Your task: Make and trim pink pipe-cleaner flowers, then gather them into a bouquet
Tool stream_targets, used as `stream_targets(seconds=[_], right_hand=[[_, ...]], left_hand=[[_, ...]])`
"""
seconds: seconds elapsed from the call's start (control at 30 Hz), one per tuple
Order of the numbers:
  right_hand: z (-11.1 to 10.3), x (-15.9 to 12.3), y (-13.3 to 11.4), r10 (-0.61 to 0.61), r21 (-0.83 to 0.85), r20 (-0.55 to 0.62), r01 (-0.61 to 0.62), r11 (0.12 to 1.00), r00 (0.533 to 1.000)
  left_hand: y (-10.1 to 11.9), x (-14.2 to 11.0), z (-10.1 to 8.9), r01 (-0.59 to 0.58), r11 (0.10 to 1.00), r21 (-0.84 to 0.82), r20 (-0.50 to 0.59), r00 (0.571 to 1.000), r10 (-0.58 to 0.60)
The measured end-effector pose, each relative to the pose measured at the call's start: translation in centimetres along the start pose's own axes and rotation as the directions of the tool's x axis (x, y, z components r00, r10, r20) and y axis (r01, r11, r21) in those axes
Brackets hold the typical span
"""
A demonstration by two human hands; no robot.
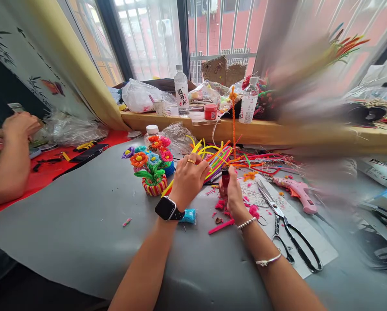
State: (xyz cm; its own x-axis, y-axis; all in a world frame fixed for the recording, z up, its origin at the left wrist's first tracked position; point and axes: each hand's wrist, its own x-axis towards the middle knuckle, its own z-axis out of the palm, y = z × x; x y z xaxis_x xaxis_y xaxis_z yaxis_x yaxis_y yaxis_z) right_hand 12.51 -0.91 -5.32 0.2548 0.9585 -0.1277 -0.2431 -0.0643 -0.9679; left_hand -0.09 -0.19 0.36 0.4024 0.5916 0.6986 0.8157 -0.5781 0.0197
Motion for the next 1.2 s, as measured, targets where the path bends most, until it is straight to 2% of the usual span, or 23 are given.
stream_targets(seconds=[0.07,0.13,0.23,0.3,0.47,0.53,0.57,0.63,0.7,0.77,0.83,0.87,0.97,1.03,1.1,1.2], right_hand=[[-0.5,0.3,-0.2,0.001,0.043,-0.06,0.001,0.999,0.998],[-1.1,0.6,-0.6,0.008,0.076,-0.112,0.0,0.997,0.994],[-2.0,1.0,-1.3,0.01,0.089,-0.174,0.006,0.996,0.985],[-2.7,1.2,-1.7,0.013,0.086,-0.2,0.004,0.996,0.98],[-5.1,1.6,-2.3,0.038,0.061,-0.185,-0.028,0.998,0.982],[-6.1,1.5,-2.5,0.032,0.03,-0.154,-0.028,0.999,0.988],[-6.6,1.3,-2.6,0.022,0.01,-0.143,-0.021,1.0,0.989],[-7.5,0.6,-2.7,-0.019,-0.038,-0.13,0.014,0.999,0.991],[-8.1,-0.5,-2.7,-0.08,-0.089,-0.104,0.071,0.994,0.991],[-8.4,-1.9,-2.5,-0.146,-0.14,-0.062,0.136,0.981,0.987],[-8.4,-3.3,-2.3,-0.212,-0.203,-0.031,0.201,0.958,0.977],[-8.3,-4.0,-2.1,-0.26,-0.284,0.022,0.255,0.924,0.965],[-7.5,-5.4,-1.7,-0.28,-0.392,0.214,0.345,0.853,0.936],[-6.9,-6.0,-1.5,-0.254,-0.389,0.309,0.366,0.845,0.916],[-6.3,-6.3,-1.3,-0.243,-0.369,0.335,0.364,0.855,0.91],[-6.0,-6.4,-1.2,-0.245,-0.343,0.307,0.348,0.873,0.919]], left_hand=[[0.1,0.1,-0.1,0.033,0.987,-0.158,0.002,0.999,-0.033],[0.3,0.2,-0.4,0.067,0.931,-0.36,0.012,0.998,-0.068],[0.8,0.4,-0.8,0.131,0.766,-0.629,0.062,0.991,-0.118],[1.1,0.5,-1.0,0.196,0.633,-0.749,0.132,0.98,-0.147],[1.5,0.4,-0.8,0.372,0.33,-0.868,0.328,0.927,-0.182],[1.5,0.4,-0.6,0.413,0.253,-0.875,0.38,0.909,-0.171],[1.5,0.4,-0.5,0.42,0.249,-0.873,0.39,0.906,-0.161],[1.6,0.3,-0.3,0.393,0.34,-0.855,0.365,0.92,-0.143],[1.9,0.2,0.0,0.307,0.52,-0.797,0.283,0.951,-0.127],[2.3,0.0,0.3,0.198,0.685,-0.701,0.187,0.978,-0.091],[2.8,-0.2,0.8,0.112,0.8,-0.589,0.112,0.992,-0.056],[3.1,-0.3,1.0,0.083,0.844,-0.529,0.085,0.995,-0.044],[3.7,-0.7,1.5,0.037,0.919,-0.393,0.039,0.999,-0.023],[3.9,-0.8,1.7,0.028,0.931,-0.363,0.035,0.999,-0.016],[4.1,-0.8,1.7,0.03,0.935,-0.354,0.053,0.999,-0.012],[4.1,-0.8,1.6,0.039,0.936,-0.35,0.087,0.996,-0.009]])
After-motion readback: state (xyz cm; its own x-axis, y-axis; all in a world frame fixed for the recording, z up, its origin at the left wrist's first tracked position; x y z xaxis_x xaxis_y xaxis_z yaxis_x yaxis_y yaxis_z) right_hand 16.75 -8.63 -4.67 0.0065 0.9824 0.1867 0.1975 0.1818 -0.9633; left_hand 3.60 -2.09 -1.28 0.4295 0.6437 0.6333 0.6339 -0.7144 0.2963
